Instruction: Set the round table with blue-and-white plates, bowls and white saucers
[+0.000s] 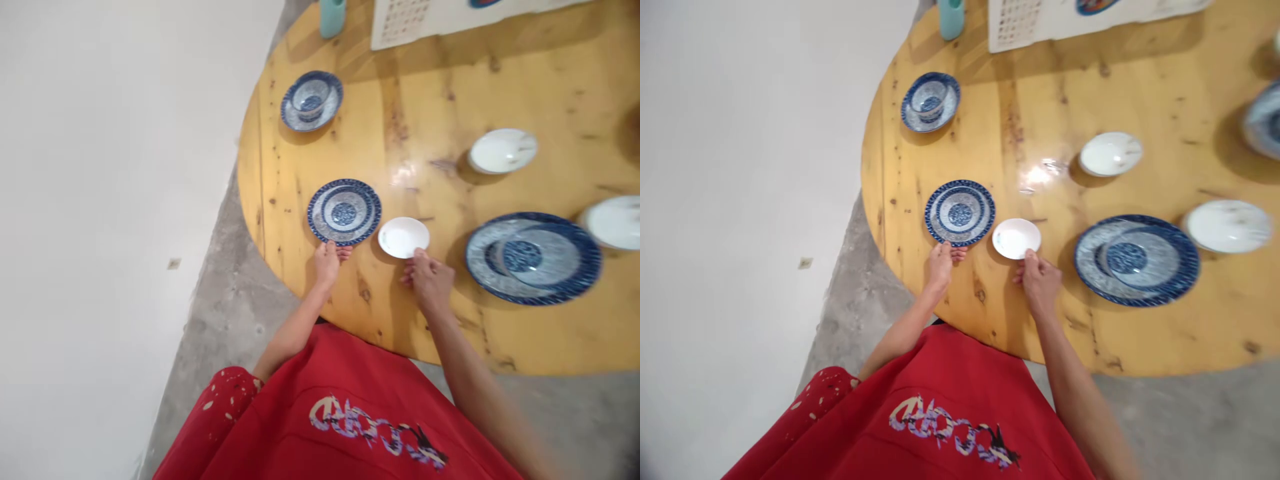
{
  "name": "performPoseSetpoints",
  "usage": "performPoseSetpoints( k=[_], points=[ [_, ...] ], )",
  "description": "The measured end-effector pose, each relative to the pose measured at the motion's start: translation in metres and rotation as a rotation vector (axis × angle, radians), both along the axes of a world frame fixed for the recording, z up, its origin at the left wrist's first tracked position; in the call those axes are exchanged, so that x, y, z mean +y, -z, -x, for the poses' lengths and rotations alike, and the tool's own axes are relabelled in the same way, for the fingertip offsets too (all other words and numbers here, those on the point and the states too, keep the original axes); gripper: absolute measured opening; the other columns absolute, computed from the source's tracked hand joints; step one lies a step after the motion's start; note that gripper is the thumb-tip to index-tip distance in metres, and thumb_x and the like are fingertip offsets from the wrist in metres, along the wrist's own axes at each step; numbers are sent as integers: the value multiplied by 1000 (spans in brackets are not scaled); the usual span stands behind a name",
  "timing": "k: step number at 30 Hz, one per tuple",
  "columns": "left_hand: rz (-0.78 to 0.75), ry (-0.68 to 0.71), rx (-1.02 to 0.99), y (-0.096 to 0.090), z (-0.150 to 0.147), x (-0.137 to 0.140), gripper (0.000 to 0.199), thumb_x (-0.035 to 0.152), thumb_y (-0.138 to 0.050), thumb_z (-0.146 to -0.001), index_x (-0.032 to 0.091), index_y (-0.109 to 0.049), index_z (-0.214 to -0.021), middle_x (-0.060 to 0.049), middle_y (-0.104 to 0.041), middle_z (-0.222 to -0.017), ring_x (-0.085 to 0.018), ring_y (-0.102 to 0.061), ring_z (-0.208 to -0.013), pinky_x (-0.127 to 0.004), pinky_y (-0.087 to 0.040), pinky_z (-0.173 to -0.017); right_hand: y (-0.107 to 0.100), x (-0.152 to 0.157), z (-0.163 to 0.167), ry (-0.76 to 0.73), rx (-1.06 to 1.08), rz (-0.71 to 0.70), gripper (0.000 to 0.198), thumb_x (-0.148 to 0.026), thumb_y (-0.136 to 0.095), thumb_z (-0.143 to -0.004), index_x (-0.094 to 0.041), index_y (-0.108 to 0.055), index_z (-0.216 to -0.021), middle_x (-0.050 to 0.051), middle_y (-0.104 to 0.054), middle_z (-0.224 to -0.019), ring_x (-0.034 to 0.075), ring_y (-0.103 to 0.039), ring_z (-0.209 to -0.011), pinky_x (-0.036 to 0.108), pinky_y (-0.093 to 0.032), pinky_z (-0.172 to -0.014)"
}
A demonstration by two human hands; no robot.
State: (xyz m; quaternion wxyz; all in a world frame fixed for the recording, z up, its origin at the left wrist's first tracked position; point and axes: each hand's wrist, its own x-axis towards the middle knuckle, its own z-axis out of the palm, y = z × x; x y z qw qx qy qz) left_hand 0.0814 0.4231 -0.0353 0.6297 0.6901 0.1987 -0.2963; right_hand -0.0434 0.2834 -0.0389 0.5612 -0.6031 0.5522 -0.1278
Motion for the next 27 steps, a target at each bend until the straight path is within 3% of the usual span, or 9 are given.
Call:
performPoseSetpoints(
  k=[5, 14, 27],
  points=[
    [17, 10, -99, -2, -4, -1, 32, 34, -42, -101, 18, -55, -75, -9, -75, -80, -15, -68, -67, -27, -55, -69, -11, 0, -9, 20, -41, -38, 38, -50, -59, -88, -18, -60, -68, 0, -56, -54, 14, -54, -42, 24, -41, -40],
    [13, 7, -116, -4, -7, 1, 28, 28, -39, -100, 19, -54, -77, -8, -74, -76, -15, -70, -69, -27, -56, -72, 0, -2, -6, 50, -97, -34, 41, -54, -60, -86, -17, -59, -69, -2, -55, -52, 13, -53, -39, 23, -40, -38],
    [-18, 22, -140, -2, -7, 5, 29, 31, -41, -99, 19, -55, -76, -7, -74, -74, -12, -66, -60, -23, -53, -63, -1, -3, -7, 49, -94, -43, 42, -54, -62, -87, -17, -60, -69, -1, -56, -52, 13, -53, -40, 22, -41, -38]
  ],
)
